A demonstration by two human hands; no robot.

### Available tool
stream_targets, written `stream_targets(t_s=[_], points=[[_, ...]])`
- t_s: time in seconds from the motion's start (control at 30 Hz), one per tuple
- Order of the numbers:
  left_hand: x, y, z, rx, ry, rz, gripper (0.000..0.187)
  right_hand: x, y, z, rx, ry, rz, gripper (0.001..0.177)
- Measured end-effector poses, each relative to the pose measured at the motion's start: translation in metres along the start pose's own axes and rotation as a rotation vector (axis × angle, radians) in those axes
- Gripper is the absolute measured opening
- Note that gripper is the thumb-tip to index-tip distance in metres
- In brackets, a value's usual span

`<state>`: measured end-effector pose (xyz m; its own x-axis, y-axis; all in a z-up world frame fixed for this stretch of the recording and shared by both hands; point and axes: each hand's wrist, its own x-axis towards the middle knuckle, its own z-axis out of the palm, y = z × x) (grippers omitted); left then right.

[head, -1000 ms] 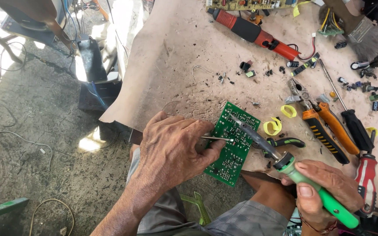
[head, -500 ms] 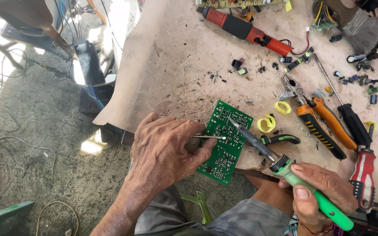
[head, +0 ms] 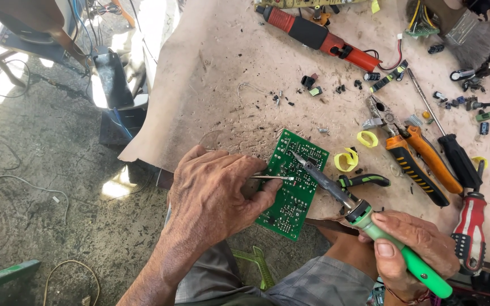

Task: The person is soldering and trimming components on a green printed circuit board using a soldering iron and pliers.

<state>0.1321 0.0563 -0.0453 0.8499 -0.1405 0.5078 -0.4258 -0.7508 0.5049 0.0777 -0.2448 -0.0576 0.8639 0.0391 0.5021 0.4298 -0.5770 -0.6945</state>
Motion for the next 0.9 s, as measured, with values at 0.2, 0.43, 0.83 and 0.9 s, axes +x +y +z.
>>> stream_targets(t_s=[0.2,0.43,0.83,0.9], points=[[0.001,0.002,-0.002,0.012,-0.018,-0.019,0.035,0.002,-0.007,0.001,-0.058,-0.014,-0.081,0.030],[-0.001,0.002,-0.002,0.029,-0.032,-0.057,0.030,-0.003,-0.012,-0.005,-0.151,-0.073,-0.107,0.030],[-0.003,0.000,0.002,0.022,-0.076,-0.080,0.039,0.004,-0.027,-0.007,-0.227,-0.110,-0.188,0.025],[-0.003,-0.001,0.002,0.035,-0.085,-0.074,0.040,0.009,-0.034,-0.006,-0.269,-0.129,-0.245,0.025]])
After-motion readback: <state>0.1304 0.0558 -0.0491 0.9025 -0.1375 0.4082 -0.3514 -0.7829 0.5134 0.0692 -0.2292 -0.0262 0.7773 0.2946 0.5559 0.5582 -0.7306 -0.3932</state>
